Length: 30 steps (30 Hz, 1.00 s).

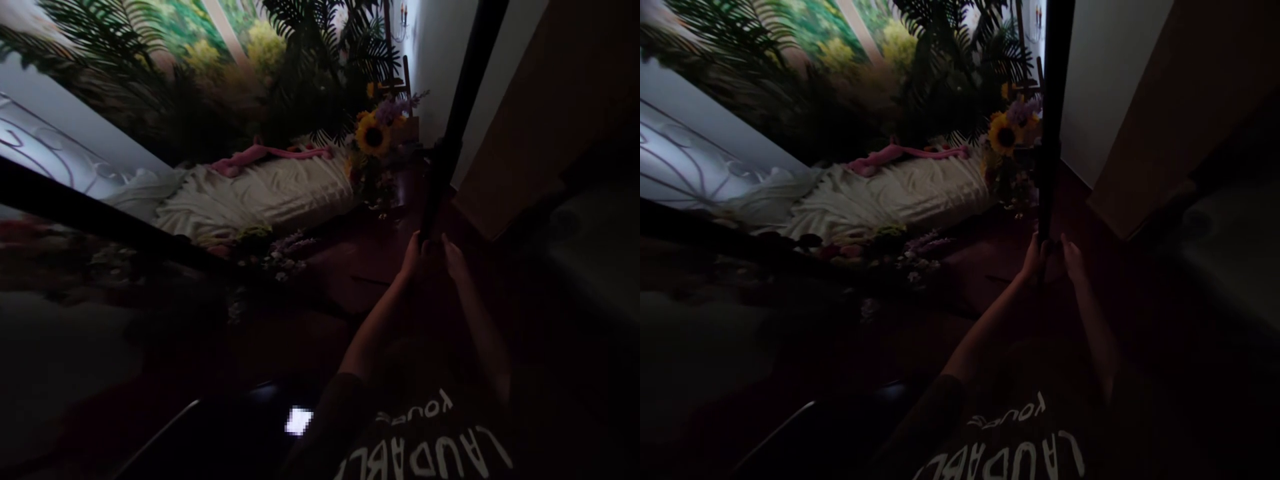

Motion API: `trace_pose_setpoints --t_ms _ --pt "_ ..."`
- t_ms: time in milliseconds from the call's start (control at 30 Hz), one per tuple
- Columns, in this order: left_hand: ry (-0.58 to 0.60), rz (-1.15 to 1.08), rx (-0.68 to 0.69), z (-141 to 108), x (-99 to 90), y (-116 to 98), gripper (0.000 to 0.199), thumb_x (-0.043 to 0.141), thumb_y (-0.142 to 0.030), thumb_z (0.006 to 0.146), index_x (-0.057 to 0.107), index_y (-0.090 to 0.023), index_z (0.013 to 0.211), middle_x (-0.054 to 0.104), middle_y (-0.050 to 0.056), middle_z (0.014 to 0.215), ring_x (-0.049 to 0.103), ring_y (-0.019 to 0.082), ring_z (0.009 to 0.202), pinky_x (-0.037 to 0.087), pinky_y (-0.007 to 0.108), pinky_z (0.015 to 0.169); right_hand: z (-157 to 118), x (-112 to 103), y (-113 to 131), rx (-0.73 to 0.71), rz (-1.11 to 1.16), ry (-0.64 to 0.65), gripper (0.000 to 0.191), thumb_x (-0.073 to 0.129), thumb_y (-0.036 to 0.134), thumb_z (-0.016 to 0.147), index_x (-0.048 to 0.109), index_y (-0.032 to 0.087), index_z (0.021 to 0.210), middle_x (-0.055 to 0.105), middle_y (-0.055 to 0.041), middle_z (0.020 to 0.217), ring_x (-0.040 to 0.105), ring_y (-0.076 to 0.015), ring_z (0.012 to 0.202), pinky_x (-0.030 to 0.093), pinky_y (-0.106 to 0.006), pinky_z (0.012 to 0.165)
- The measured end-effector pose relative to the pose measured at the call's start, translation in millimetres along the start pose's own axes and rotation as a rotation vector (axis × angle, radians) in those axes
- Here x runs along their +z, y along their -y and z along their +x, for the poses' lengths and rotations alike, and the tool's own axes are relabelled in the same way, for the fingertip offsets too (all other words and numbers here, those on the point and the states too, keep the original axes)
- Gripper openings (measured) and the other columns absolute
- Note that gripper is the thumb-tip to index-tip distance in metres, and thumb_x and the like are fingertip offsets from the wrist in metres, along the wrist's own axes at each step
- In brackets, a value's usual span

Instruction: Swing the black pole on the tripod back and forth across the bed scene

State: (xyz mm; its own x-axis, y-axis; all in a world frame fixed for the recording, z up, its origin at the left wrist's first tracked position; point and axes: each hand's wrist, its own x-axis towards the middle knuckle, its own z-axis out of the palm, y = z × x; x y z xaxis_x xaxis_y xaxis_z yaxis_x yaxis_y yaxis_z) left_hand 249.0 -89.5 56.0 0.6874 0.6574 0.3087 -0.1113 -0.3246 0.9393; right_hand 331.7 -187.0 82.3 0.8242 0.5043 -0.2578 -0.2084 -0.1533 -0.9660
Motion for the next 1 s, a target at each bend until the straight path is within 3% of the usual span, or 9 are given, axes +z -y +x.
trace_pose_setpoints --t_ms 100,233,400,600,833,1000 --pt "0.001 0.014 -0.006 0.8 1.5 3.3 0.035 0.043 -0.037 0.094 0.045 -0.018 0.124 0.062 0.011 0.107 0.059 0.019 0.099 0.046 0.034 0.092 4.1 3.1 7.2 0.045 -0.024 -0.063 0.056 0.067 0.075 0.058 0.054 0.021 0.067 0.062 0.0017 0.061 0.059 -0.0127 0.058 0.046 -0.021 0.050" --pt "0.006 0.026 -0.037 0.7 2.0 1.6 0.033 0.044 -0.034 0.093 0.046 -0.018 0.122 0.062 0.011 0.105 0.059 0.018 0.096 0.046 0.033 0.090 3.3 3.0 15.6 0.115 0.034 -0.015 0.050 0.074 0.065 0.059 0.055 0.020 0.070 0.059 0.0026 0.061 0.055 -0.0102 0.054 0.043 -0.021 0.048" --pt "-0.015 0.008 -0.035 -0.5 2.2 -1.9 0.033 0.044 -0.034 0.094 0.047 -0.018 0.122 0.063 0.011 0.104 0.059 0.018 0.094 0.046 0.032 0.088 2.7 -1.0 17.1 0.056 0.028 -0.012 0.044 0.077 0.052 0.060 0.055 0.021 0.083 0.062 0.0037 0.071 0.059 -0.0104 0.062 0.045 -0.020 0.054" --pt "-0.032 0.004 -0.035 -0.7 3.3 -0.3 0.032 0.046 -0.035 0.093 0.048 -0.019 0.121 0.063 0.009 0.099 0.059 0.018 0.093 0.046 0.033 0.089 3.0 -7.6 5.3 -0.155 0.026 0.115 0.049 0.077 0.048 0.062 0.053 0.024 0.096 0.066 0.0014 0.080 0.065 -0.0160 0.080 0.053 -0.029 0.074" --pt "-0.046 -0.022 -0.042 0.1 4.0 -2.2 0.031 0.047 -0.035 0.093 0.050 -0.019 0.120 0.064 0.009 0.100 0.060 0.018 0.095 0.047 0.033 0.090 6.2 -24.0 9.9 -0.500 -0.225 0.303 0.059 0.073 0.042 0.073 0.057 0.027 0.127 0.070 -0.0038 0.108 0.066 -0.0214 0.101 0.052 -0.040 0.095" --pt "-0.037 -0.043 -0.013 0.8 4.1 1.9 0.033 0.047 -0.037 0.093 0.050 -0.020 0.120 0.064 0.009 0.100 0.060 0.018 0.094 0.048 0.034 0.089 5.9 -23.0 8.7 -0.688 -0.497 0.202 0.039 0.061 0.027 0.082 0.065 0.031 0.121 0.072 -0.0031 0.107 0.067 -0.0231 0.099 0.052 -0.044 0.097"
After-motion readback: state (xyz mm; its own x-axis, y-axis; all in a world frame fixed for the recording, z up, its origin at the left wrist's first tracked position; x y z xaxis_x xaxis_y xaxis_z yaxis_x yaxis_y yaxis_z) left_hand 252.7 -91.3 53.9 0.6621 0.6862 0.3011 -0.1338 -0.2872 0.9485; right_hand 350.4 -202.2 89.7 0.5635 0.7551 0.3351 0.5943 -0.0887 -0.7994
